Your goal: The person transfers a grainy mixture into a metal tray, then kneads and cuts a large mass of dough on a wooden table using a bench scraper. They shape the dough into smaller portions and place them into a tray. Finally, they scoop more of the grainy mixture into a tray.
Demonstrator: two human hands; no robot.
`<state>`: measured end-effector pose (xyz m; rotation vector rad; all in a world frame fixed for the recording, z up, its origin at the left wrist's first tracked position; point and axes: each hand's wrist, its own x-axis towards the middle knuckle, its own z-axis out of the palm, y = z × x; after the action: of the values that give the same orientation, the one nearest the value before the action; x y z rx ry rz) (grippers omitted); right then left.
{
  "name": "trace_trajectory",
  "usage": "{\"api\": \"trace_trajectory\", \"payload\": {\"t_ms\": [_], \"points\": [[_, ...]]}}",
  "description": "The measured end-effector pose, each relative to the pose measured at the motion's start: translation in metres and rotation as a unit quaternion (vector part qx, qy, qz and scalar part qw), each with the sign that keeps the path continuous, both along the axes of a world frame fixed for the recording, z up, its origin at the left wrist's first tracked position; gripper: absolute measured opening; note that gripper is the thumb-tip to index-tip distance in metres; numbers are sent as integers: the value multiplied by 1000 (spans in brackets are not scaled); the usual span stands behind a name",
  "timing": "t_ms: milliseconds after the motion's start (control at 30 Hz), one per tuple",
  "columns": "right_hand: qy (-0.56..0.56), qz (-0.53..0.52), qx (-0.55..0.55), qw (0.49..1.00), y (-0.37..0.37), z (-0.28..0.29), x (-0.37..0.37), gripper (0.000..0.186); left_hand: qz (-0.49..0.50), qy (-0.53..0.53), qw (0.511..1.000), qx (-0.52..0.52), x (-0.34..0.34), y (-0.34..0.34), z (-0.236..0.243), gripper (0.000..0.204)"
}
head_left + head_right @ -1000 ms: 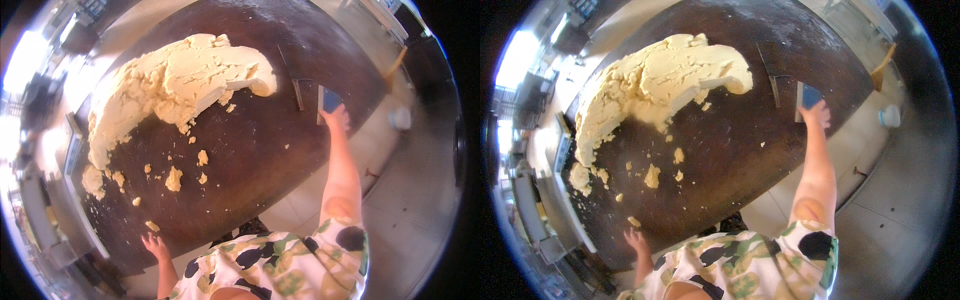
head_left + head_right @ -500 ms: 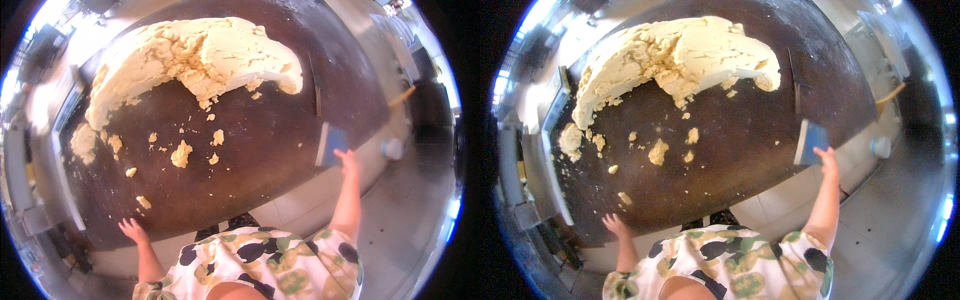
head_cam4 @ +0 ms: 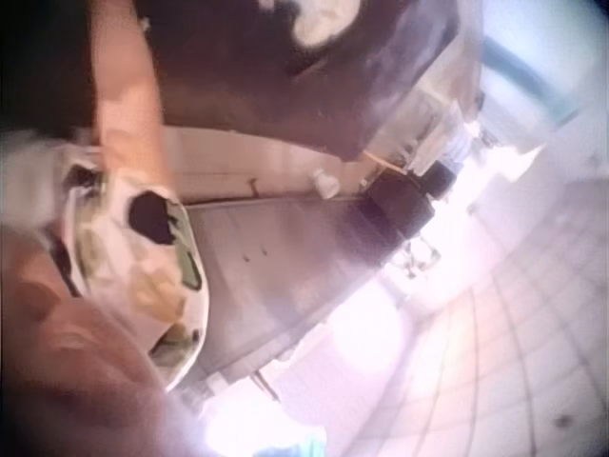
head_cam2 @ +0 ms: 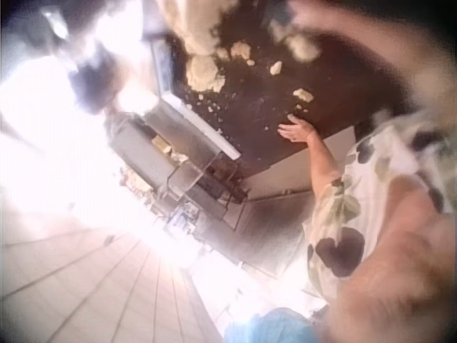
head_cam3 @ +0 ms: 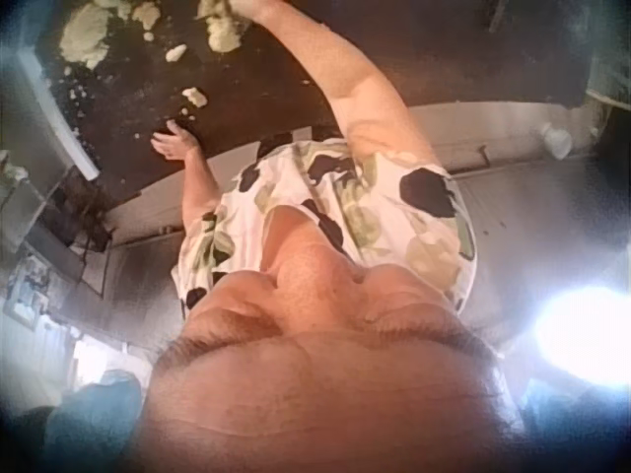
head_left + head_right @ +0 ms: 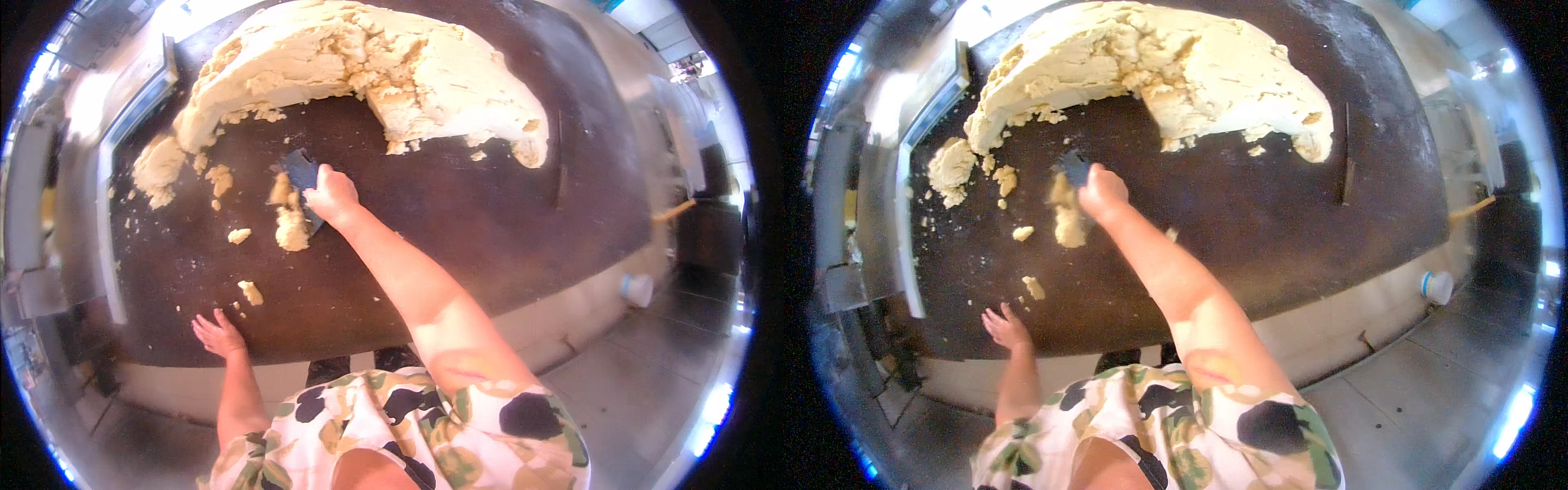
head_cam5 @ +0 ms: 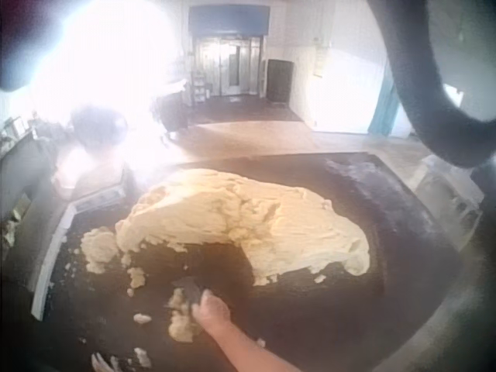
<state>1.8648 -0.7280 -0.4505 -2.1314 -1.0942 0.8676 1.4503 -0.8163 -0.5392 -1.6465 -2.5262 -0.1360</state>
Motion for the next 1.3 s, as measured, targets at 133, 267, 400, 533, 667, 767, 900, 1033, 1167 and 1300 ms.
{"api": "trace_trajectory", "payload": {"t_ms": [133,267,400,533,667,767,900,1033,1167,1300], "points": [[79,-64,86,991,-49,25,39,41,-16,-27,999,10,2,4,0,73],[150,-298,136,933,-218,33,139,35,-11,-27,1000,4,1,-5,3,74],[179,-480,120,851,-417,19,168,44,-10,-44,999,1,6,-9,4,74],[157,-466,85,866,-432,-20,85,47,-20,-27,999,-11,-5,-10,-4,73],[166,-349,40,921,-231,-19,-12,33,-17,-23,999,-31,-13,-13,0,71],[40,-179,72,980,-70,-44,-74,47,-24,-61,996,-58,-11,-7,9,70],[-64,-80,30,994,86,-15,-159,46,-54,-182,981,-49,-18,-5,20,67],[-74,-96,113,986,64,13,-166,46,-110,-297,948,37,-62,2,38,59],[145,-216,209,943,-105,0,-123,35,-157,-211,958,112,-159,51,37,55],[302,-418,91,852,-280,5,-168,50,-69,-109,987,97,-259,89,20,54]]}}
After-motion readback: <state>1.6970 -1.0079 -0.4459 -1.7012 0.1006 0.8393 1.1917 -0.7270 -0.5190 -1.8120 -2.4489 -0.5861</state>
